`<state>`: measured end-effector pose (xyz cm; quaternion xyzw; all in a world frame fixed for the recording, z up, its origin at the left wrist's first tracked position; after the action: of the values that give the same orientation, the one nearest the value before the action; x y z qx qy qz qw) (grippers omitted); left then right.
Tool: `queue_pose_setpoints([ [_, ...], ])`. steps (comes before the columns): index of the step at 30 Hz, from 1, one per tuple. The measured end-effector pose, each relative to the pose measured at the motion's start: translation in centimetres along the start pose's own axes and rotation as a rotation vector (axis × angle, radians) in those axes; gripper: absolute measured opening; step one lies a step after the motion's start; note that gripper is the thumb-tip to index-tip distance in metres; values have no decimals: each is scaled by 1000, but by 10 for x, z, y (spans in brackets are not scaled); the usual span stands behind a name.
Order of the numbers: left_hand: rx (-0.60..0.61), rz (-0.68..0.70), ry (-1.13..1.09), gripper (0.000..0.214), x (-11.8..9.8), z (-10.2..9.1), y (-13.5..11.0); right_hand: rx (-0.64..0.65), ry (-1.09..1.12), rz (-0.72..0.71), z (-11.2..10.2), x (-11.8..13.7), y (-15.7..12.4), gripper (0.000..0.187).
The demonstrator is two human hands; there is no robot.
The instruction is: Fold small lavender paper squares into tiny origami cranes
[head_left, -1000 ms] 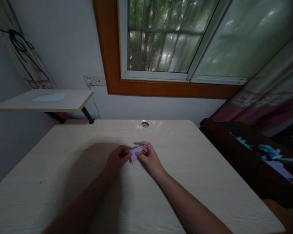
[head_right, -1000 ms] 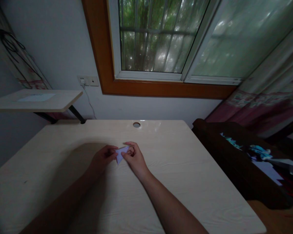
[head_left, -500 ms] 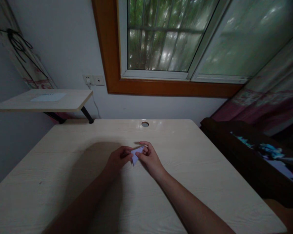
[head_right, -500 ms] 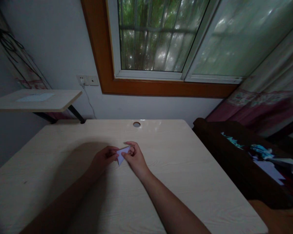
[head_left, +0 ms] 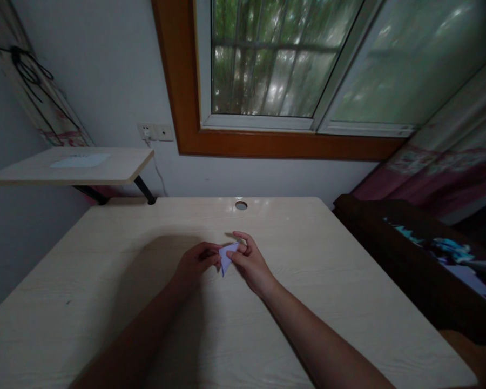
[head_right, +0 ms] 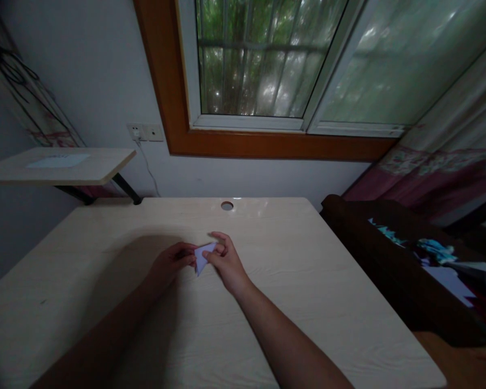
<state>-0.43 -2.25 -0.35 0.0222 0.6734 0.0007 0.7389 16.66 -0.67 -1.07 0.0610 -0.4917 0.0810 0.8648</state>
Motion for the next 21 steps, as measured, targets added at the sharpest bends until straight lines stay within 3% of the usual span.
queue_pose_setpoints([
  [21, -4, 13, 66, 28, 2, -4, 3, -14, -20, -12, -1, -2, 1, 65],
])
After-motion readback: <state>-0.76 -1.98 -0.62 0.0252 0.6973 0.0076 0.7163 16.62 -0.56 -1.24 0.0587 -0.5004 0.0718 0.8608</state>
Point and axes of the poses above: each hand's wrist, its own y-axis towards the middle knuckle, its own z-axis out of the palm, x = y × z, the point moved 2 cm from there along y, towards the middle knuckle, and after that the axes turned 7 degrees about -x, right-handed, at the moved point
